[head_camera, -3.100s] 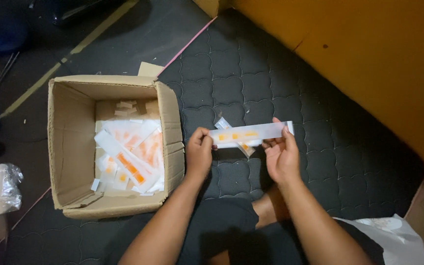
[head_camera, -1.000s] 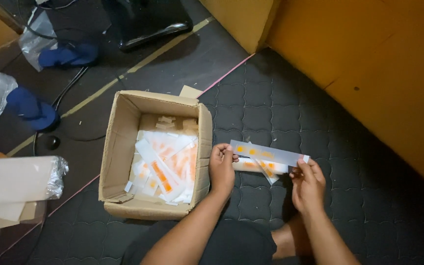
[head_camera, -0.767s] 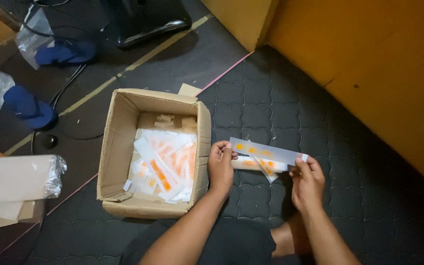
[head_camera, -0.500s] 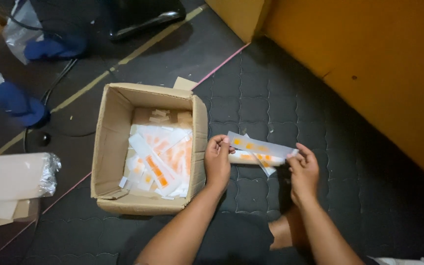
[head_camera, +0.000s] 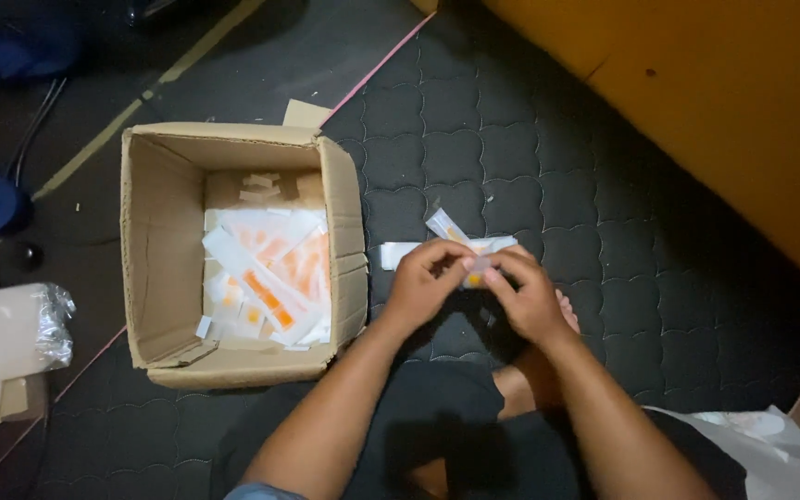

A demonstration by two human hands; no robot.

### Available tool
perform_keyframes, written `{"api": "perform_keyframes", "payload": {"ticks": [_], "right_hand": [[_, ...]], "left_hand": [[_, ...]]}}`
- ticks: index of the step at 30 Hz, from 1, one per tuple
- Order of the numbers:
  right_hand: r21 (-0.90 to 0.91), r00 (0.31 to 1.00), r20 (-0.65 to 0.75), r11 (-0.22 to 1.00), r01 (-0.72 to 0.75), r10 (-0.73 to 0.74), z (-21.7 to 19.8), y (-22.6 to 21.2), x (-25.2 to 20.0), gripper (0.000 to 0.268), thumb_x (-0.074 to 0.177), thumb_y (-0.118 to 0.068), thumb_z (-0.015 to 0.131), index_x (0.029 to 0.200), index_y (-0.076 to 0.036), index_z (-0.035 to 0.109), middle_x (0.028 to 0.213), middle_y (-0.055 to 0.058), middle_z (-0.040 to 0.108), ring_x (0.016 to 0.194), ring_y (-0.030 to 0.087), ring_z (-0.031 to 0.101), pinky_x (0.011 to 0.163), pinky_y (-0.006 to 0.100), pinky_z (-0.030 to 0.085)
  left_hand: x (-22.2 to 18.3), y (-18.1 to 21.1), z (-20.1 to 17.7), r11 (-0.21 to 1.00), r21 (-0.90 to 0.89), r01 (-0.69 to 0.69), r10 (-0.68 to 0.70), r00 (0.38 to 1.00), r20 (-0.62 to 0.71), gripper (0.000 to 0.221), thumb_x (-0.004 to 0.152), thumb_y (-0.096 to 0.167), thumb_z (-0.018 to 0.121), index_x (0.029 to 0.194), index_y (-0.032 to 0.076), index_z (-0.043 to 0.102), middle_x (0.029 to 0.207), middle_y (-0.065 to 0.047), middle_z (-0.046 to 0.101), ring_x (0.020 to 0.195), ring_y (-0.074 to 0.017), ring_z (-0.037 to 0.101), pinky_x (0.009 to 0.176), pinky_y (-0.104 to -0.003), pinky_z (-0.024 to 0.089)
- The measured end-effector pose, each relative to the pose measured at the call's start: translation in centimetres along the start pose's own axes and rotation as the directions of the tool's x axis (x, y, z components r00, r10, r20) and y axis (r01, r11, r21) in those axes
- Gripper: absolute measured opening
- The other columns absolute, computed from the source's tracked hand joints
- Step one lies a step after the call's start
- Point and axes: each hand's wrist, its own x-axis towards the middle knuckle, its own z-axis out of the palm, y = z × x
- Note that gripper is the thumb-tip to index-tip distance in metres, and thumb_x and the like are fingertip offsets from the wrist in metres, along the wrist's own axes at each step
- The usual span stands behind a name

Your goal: Sorting and preparing printed labels by picking them from a box and arranging them on the floor.

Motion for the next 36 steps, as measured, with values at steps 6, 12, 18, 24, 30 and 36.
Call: {"api": "perform_keyframes", "payload": {"ticks": [6, 12, 18, 24, 30, 36], "right_hand": [[0.101, 0.995, -0.036, 0.991, -0.088, 0.092, 0.5, -2.2, 0.0, 0.022, 0.100, -0.015, 0.064, 0.087, -0.008, 0.080, 0.082, 0.010, 0.077, 0.085, 0.030, 0.071, 0.087, 0.043, 0.053], [0.198, 0.982, 0.032, 0.962, -0.190, 0.187, 0.4, -1.7, -0.2, 0.030, 0.103, -0.017, 0.059, 0.085, -0.002, 0.077, 0.082, 0.014, 0.072, 0.082, 0.026, 0.065, 0.083, 0.044, 0.050], [0.170, 0.965, 0.072, 0.951, -0.260, 0.251, 0.8, -1.5, -0.2, 0.022, 0.098, -0.019, 0.068, 0.085, -0.003, 0.076, 0.080, 0.013, 0.073, 0.083, 0.022, 0.064, 0.084, 0.044, 0.051], [0.056, 0.880, 0.401, 0.952, -0.302, 0.255, -0.1, -3.2, 0.5, 0.015, 0.078, -0.007, 0.082, 0.084, 0.002, 0.071, 0.078, 0.014, 0.073, 0.083, 0.023, 0.063, 0.083, 0.043, 0.051], [-0.008, 0.588, 0.713, 0.843, -0.538, 0.382, -0.2, -4.3, 0.5, 0.017, 0.088, -0.017, 0.079, 0.102, -0.007, 0.080, 0.105, -0.005, 0.078, 0.095, 0.007, 0.067, 0.086, 0.022, 0.050], [0.033, 0.533, 0.780, 0.828, -0.559, 0.328, 0.0, -1.4, -0.3, 0.023, 0.086, -0.014, 0.080, 0.109, -0.009, 0.078, 0.106, -0.001, 0.081, 0.097, 0.009, 0.071, 0.091, 0.023, 0.052]], "left_hand": [[-0.2, 0.4, -0.2, 0.971, -0.169, 0.167, -0.158, 0.985, 0.066, 0.017, 0.089, 0.014, 0.077, 0.107, 0.013, 0.075, 0.082, -0.002, 0.071, 0.077, -0.0066, 0.063, 0.073, -0.024, 0.054], [-0.2, 0.7, -0.7, 0.979, -0.136, 0.149, -0.136, 0.986, 0.098, 0.004, 0.092, 0.014, 0.075, 0.095, 0.011, 0.077, 0.068, -0.003, 0.065, 0.074, -0.0058, 0.059, 0.069, -0.025, 0.051], [-0.1, 0.1, -0.7, 0.954, -0.250, 0.167, -0.159, 0.986, 0.050, 0.005, 0.095, 0.012, 0.072, 0.093, 0.011, 0.076, 0.061, -0.004, 0.065, 0.068, -0.0047, 0.062, 0.065, -0.021, 0.049], [1.0, -1.5, -1.5, 0.909, -0.377, 0.176, -0.226, 0.969, -0.094, 0.011, 0.095, 0.016, 0.072, 0.095, 0.005, 0.074, 0.068, -0.008, 0.066, 0.067, -0.0110, 0.064, 0.064, -0.026, 0.054], [1.1, -0.7, -1.8, 0.938, -0.321, 0.132, -0.204, 0.958, -0.203, 0.013, 0.096, 0.018, 0.068, 0.088, 0.008, 0.069, 0.072, 0.000, 0.060, 0.067, -0.0104, 0.057, 0.065, -0.025, 0.048], [1.2, -0.5, -2.0, 0.945, -0.276, 0.175, -0.249, 0.933, -0.261, 0.013, 0.096, 0.021, 0.067, 0.089, 0.010, 0.071, 0.075, 0.001, 0.064, 0.069, -0.0105, 0.058, 0.065, -0.027, 0.050]]}}
